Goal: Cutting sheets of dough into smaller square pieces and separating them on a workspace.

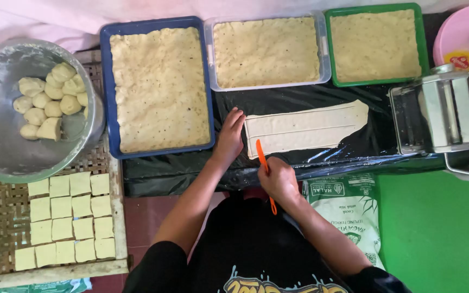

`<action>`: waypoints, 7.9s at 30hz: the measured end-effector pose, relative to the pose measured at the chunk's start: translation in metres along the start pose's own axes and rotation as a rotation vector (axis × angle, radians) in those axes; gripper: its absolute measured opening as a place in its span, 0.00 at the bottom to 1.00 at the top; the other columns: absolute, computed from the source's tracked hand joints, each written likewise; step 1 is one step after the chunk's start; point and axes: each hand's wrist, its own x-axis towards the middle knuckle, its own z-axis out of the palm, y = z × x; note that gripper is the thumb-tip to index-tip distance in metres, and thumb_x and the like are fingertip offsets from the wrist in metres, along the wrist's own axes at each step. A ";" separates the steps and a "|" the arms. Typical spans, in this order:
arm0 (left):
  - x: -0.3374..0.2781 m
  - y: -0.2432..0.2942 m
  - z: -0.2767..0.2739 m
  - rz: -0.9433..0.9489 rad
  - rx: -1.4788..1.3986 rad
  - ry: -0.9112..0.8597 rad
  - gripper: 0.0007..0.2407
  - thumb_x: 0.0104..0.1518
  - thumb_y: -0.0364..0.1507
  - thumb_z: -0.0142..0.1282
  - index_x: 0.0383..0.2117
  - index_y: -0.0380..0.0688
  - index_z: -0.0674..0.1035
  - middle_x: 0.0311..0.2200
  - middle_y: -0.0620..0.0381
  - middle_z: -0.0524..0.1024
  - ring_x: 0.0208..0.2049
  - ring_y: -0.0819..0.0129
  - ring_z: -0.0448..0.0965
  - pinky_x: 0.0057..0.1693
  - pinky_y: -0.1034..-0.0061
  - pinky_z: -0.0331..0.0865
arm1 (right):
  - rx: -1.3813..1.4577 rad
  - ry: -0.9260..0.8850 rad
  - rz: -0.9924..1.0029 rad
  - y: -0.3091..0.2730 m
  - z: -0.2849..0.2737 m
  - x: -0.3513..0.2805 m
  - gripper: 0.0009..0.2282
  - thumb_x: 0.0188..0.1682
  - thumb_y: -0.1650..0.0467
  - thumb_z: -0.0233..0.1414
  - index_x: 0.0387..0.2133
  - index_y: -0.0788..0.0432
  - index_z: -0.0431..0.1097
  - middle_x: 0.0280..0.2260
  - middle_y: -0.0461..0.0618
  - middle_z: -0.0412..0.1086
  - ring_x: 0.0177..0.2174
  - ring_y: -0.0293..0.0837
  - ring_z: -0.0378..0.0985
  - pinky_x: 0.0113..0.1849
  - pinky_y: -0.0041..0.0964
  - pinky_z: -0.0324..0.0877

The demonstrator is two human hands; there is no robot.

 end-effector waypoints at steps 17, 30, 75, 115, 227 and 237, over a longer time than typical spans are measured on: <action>0.038 -0.017 0.023 0.012 -0.207 -0.117 0.19 0.56 0.16 0.48 0.54 0.44 0.79 0.54 0.47 0.75 0.67 0.43 0.64 0.71 0.58 0.58 | -0.077 0.127 -0.078 0.029 0.007 0.078 0.07 0.43 0.67 0.57 0.21 0.56 0.70 0.14 0.52 0.65 0.20 0.58 0.77 0.22 0.50 0.71; 0.047 -0.005 0.008 0.020 -0.190 -0.112 0.18 0.53 0.18 0.58 0.52 0.44 0.81 0.52 0.46 0.77 0.65 0.43 0.67 0.69 0.57 0.61 | -0.071 0.020 -0.048 0.038 0.024 0.086 0.07 0.44 0.66 0.56 0.23 0.57 0.70 0.16 0.53 0.67 0.22 0.59 0.79 0.24 0.53 0.73; 0.047 -0.008 0.013 0.062 -0.123 -0.179 0.19 0.59 0.14 0.44 0.54 0.43 0.79 0.53 0.46 0.72 0.65 0.43 0.64 0.71 0.55 0.57 | -0.007 -0.060 -0.021 0.036 -0.023 0.001 0.09 0.44 0.68 0.55 0.17 0.55 0.66 0.15 0.54 0.65 0.23 0.61 0.76 0.24 0.53 0.70; 0.083 0.011 0.040 -0.087 -0.154 -0.456 0.23 0.59 0.16 0.43 0.55 0.58 0.81 0.68 0.51 0.64 0.72 0.44 0.54 0.72 0.46 0.49 | -0.080 0.046 -0.049 0.092 -0.015 0.096 0.07 0.44 0.67 0.55 0.20 0.57 0.69 0.15 0.52 0.66 0.21 0.59 0.77 0.23 0.51 0.72; 0.149 0.122 0.106 0.003 0.213 -0.658 0.19 0.61 0.20 0.45 0.53 0.59 0.80 0.57 0.56 0.77 0.64 0.47 0.70 0.59 0.60 0.75 | -0.119 -0.028 0.103 0.183 -0.096 0.096 0.08 0.47 0.65 0.54 0.24 0.57 0.71 0.19 0.53 0.69 0.27 0.61 0.80 0.29 0.55 0.74; 0.157 0.134 0.098 0.013 0.230 -0.662 0.16 0.64 0.22 0.42 0.49 0.58 0.81 0.56 0.56 0.78 0.62 0.47 0.72 0.56 0.58 0.77 | -0.117 -0.027 0.075 0.190 -0.088 0.101 0.08 0.46 0.65 0.54 0.23 0.57 0.70 0.18 0.52 0.69 0.26 0.60 0.80 0.28 0.55 0.75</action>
